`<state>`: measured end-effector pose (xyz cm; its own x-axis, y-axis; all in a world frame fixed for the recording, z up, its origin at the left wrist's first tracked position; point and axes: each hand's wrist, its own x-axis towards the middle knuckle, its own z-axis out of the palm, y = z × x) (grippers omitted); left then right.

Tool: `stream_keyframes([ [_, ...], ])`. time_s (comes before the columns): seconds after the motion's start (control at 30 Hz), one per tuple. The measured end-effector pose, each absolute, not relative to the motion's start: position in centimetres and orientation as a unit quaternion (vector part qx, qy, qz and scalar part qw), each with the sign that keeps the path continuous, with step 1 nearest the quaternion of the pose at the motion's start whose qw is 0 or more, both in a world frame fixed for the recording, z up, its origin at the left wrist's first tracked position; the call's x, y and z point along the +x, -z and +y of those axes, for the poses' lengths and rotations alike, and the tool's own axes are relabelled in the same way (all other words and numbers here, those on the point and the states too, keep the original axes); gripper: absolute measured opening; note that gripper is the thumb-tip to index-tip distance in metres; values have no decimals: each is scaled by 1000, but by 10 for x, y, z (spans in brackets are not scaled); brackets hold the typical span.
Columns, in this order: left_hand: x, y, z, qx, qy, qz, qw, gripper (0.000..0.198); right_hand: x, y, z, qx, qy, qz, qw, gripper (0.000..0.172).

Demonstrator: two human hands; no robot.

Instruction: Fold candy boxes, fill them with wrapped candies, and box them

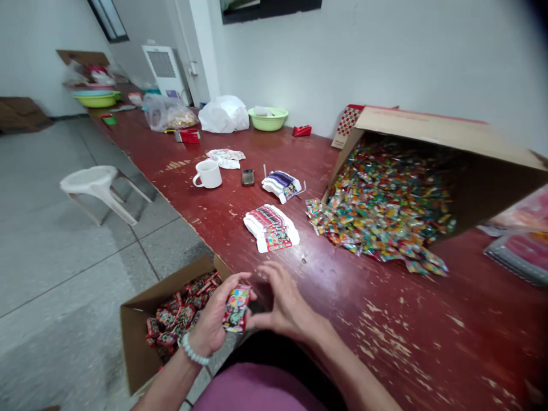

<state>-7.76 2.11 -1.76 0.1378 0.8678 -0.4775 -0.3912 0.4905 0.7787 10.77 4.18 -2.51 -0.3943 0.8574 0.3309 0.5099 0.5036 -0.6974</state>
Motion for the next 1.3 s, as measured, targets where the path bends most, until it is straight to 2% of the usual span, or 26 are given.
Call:
stream_keyframes([
  [0.03, -96, 22, 19, 285, -434, 521, 677, 44, 114, 30, 58, -450, -244, -778, 364, 83],
  [0.1, -135, 34, 16, 372, -433, 600, 560, 47, 129, 40, 91, -543, -200, -711, 399, 54],
  [0.13, -153, 40, 15, 417, -430, 632, 492, 47, 136, 45, 107, -596, -169, -680, 393, 50],
  [0.2, -183, 49, 14, 441, -404, 692, 404, 54, 146, 51, 131, -679, -126, -642, 334, 52],
  [0.3, -200, 53, 18, 410, -398, 723, 388, 62, 147, 57, 147, -742, -112, -602, 272, 51],
  [0.47, -167, 39, 33, 453, -417, 684, 391, 46, 138, 61, 145, -768, -118, -569, 268, 43],
  [0.57, -137, 28, 44, 535, -398, 647, 369, 38, 139, 62, 145, -767, -123, -569, 270, 47],
  [0.67, -109, 20, 59, 652, -349, 614, 277, 36, 141, 62, 146, -758, -130, -584, 259, 57],
  [0.77, -81, 16, 84, 750, -273, 586, 140, 40, 142, 62, 146, -753, -137, -593, 251, 57],
  [0.83, -63, 15, 102, 771, -198, 599, 85, 43, 142, 62, 145, -751, -139, -591, 260, 55],
  [1.1, -31, 17, 149, 762, -156, 617, 118, 38, 144, 61, 139, -729, -163, -593, 299, 33],
  [1.3, -29, 12, 157, 714, -207, 633, 215, 23, 150, 59, 139, -696, -221, -575, 370, 57],
])
